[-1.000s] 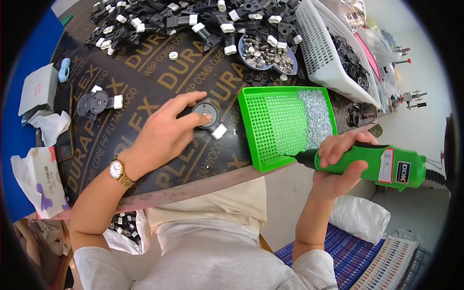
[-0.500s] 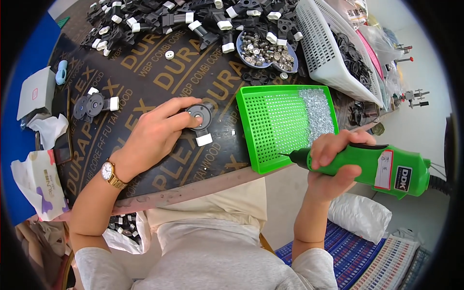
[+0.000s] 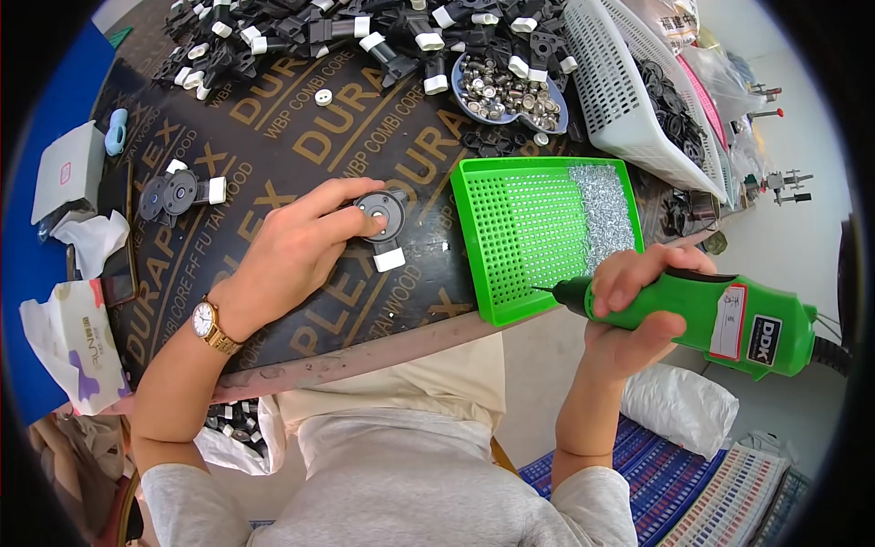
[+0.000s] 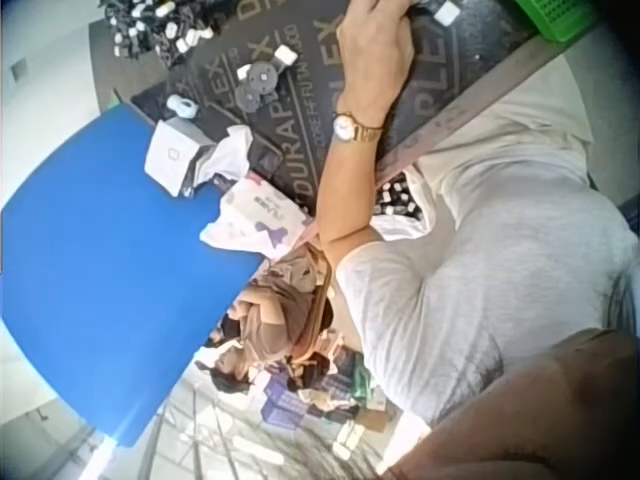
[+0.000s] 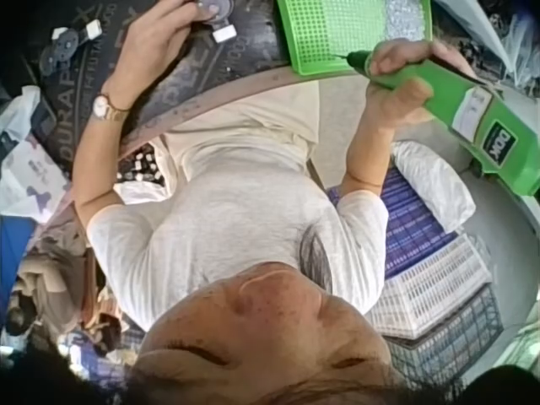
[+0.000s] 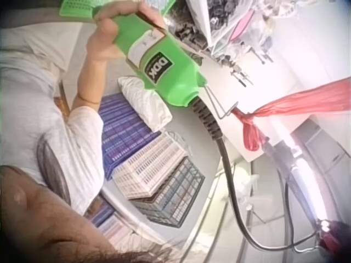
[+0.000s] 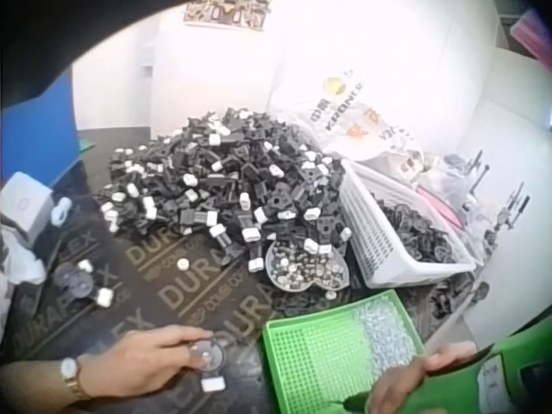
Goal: The person fastens screws into circular mechanical components using an electric screwdriver at a factory workbench.
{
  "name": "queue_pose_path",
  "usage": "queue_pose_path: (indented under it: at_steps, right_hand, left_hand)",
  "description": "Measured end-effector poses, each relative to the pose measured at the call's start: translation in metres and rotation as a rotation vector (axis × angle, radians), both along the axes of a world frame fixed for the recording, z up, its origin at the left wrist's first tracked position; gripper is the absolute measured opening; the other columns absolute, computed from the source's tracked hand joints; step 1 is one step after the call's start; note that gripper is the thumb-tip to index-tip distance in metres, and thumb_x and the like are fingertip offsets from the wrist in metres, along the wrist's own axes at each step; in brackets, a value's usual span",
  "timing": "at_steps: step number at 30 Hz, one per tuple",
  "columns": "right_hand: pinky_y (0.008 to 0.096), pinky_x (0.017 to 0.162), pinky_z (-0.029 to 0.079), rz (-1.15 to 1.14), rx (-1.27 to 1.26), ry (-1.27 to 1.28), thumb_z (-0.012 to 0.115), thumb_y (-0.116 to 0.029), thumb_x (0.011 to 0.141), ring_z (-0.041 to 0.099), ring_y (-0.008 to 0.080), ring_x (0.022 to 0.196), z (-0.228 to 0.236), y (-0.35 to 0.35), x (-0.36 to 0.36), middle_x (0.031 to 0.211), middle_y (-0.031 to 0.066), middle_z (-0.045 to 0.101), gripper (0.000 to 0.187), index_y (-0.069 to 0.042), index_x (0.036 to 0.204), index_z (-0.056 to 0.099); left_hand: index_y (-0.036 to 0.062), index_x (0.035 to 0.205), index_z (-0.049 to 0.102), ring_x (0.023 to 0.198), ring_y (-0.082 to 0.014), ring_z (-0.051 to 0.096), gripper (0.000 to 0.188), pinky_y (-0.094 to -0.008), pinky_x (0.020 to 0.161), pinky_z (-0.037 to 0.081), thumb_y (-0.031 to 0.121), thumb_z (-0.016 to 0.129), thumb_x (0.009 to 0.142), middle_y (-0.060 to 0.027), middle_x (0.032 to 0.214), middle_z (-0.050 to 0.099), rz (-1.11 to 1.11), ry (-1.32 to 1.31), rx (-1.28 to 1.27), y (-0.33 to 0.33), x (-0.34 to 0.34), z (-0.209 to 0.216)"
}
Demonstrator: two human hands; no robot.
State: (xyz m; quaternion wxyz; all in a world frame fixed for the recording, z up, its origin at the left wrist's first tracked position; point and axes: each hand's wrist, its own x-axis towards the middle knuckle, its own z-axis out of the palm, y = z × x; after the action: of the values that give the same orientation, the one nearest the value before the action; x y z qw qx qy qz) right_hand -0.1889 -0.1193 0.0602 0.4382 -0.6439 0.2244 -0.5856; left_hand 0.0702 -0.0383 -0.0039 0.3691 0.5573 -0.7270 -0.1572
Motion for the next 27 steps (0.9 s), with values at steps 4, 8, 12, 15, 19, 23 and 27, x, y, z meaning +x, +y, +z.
queue_pose_path:
  at_steps: [4, 8, 12, 15, 19, 23, 27]
  right_hand:
    - [0.0230, 0.041, 0.037, -0.004, 0.012, -0.018, 0.068, -0.048, 0.076, 0.044, 0.0120, 0.044, 0.000, -0.001, 0.001, 0.058, 0.0046, 0.048, 0.063, -0.003, 0.108, 0.040]
    - [0.0230, 0.041, 0.037, 0.011, 0.019, -0.007, 0.068, -0.048, 0.076, 0.045, 0.0121, 0.044, 0.000, -0.002, 0.000, 0.058, 0.0047, 0.048, 0.062, -0.003, 0.109, 0.040]
    - [0.0231, 0.040, 0.036, 0.022, -0.003, 0.005, 0.067, -0.048, 0.077, 0.044, 0.0121, 0.044, -0.001, -0.003, 0.002, 0.058, 0.0043, 0.048, 0.062, -0.003, 0.109, 0.040]
    - [0.0230, 0.040, 0.036, 0.022, -0.013, 0.007, 0.065, -0.050, 0.078, 0.044, 0.0120, 0.043, 0.008, -0.002, 0.003, 0.058, 0.0040, 0.047, 0.063, -0.002, 0.110, 0.040]
    - [0.0229, 0.039, 0.035, 0.135, -0.058, -0.140, 0.061, -0.056, 0.078, 0.042, 0.0118, 0.042, 0.027, -0.003, 0.017, 0.058, 0.0035, 0.046, 0.070, -0.002, 0.115, 0.038]
    - [0.0237, 0.047, 0.034, 0.444, -0.184, -0.165, 0.048, -0.061, 0.084, 0.040, 0.0099, 0.045, 0.022, -0.009, 0.056, 0.065, 0.0009, 0.045, 0.071, -0.001, 0.121, 0.038]
    - [0.0235, 0.043, 0.035, 0.377, -0.172, -0.098, 0.050, -0.061, 0.083, 0.040, 0.0108, 0.043, 0.013, -0.006, 0.085, 0.062, 0.0017, 0.046, 0.072, -0.002, 0.121, 0.038]
  left_hand:
    - [0.0063, 0.094, 0.062, 0.087, -0.0275, 0.062, 0.026, -0.0318, 0.070, 0.052, -0.009, 0.054, 0.074, -0.0087, 0.115, 0.058, 0.003, 0.004, -0.008, 0.000, 0.000, 0.001]
    - [0.0063, 0.093, 0.062, 0.087, -0.0274, 0.062, 0.026, -0.0318, 0.070, 0.052, -0.009, 0.054, 0.074, -0.0088, 0.115, 0.058, 0.002, 0.001, 0.005, 0.000, 0.000, 0.001]
    - [0.0063, 0.092, 0.061, 0.086, -0.0273, 0.062, 0.026, -0.0316, 0.070, 0.052, -0.010, 0.053, 0.074, -0.0089, 0.115, 0.058, -0.006, 0.012, -0.018, 0.000, -0.001, -0.003]
    - [0.0060, 0.094, 0.059, 0.086, -0.0275, 0.062, 0.026, -0.0315, 0.070, 0.051, -0.008, 0.053, 0.073, -0.0108, 0.118, 0.055, -0.084, 0.029, 0.024, 0.004, -0.006, -0.001]
    - [0.0028, 0.103, 0.052, 0.108, -0.0364, 0.050, 0.033, -0.0410, 0.088, 0.043, 0.003, 0.064, 0.072, -0.0195, 0.130, 0.043, -0.196, -0.009, 0.045, 0.013, -0.019, 0.004]
    - [0.0042, 0.104, 0.053, 0.115, -0.0351, 0.045, 0.044, -0.0415, 0.093, 0.039, 0.016, 0.075, 0.068, -0.0174, 0.133, 0.039, -0.212, -0.076, 0.067, 0.012, -0.019, 0.000]
    - [0.0064, 0.107, 0.054, 0.120, -0.0354, 0.042, 0.044, -0.0440, 0.094, 0.039, 0.016, 0.074, 0.069, -0.0174, 0.132, 0.040, -0.141, -0.132, 0.046, 0.019, -0.021, -0.002]
